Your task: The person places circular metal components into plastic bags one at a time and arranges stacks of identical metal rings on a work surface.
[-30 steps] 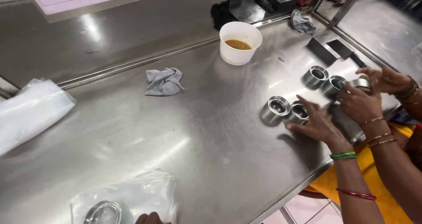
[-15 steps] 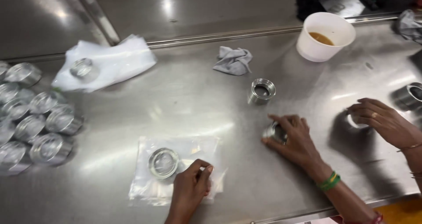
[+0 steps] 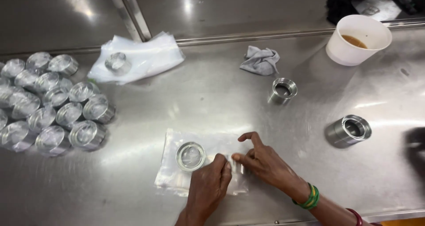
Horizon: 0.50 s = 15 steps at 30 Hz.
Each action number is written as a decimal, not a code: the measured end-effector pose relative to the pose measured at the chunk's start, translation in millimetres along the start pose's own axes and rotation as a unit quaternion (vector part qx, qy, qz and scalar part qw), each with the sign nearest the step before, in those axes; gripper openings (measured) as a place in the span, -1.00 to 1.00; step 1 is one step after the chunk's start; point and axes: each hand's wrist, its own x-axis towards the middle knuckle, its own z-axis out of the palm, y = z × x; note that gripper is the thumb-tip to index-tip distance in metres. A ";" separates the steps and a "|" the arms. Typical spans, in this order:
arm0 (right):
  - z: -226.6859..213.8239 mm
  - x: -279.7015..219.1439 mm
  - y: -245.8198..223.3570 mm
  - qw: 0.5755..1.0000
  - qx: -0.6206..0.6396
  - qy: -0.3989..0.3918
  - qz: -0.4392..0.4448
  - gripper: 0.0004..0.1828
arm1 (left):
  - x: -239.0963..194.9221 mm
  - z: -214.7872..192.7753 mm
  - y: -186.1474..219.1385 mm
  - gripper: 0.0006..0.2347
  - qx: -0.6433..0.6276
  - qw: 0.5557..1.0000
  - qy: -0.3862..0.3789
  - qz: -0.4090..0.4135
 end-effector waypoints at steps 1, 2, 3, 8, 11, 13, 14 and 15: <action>0.3 1.3 3.6 1.000 -0.002 0.000 -0.002 -0.06 | 2.6 -4.1 3.7 -0.84 0.000 1.000 0.003 0.000; -0.1 2.4 7.0 1.000 0.002 0.014 -0.018 -0.14 | 5.5 -8.3 8.1 -0.83 -0.015 1.000 0.022 0.014; -0.6 4.6 10.0 0.999 0.007 0.029 -0.035 -0.21 | 9.3 -12.7 11.9 -0.82 -0.028 0.998 0.042 0.030; -3.8 -26.3 -6.3 0.898 -0.084 0.198 -0.384 -0.19 | 13.9 -7.1 53.0 -0.83 -0.165 0.986 0.007 -0.018; -13.9 -22.2 2.4 0.843 -0.116 0.243 -0.467 -0.41 | 15.8 -5.1 67.4 -0.86 -0.219 0.975 -0.006 0.041; -19.4 -13.4 16.7 0.873 -0.072 0.203 -0.438 -0.56 | 18.7 -7.8 58.8 -0.87 -0.233 0.969 -0.004 0.082; -21.9 -6.7 27.1 0.897 -0.018 0.165 -0.410 -0.69 | 21.4 -9.5 49.4 -0.79 -0.143 0.982 0.021 0.119; -26.6 -1.4 38.3 0.916 0.035 0.125 -0.379 -0.81 | 24.6 -9.7 41.4 -0.64 -0.053 0.985 0.046 0.155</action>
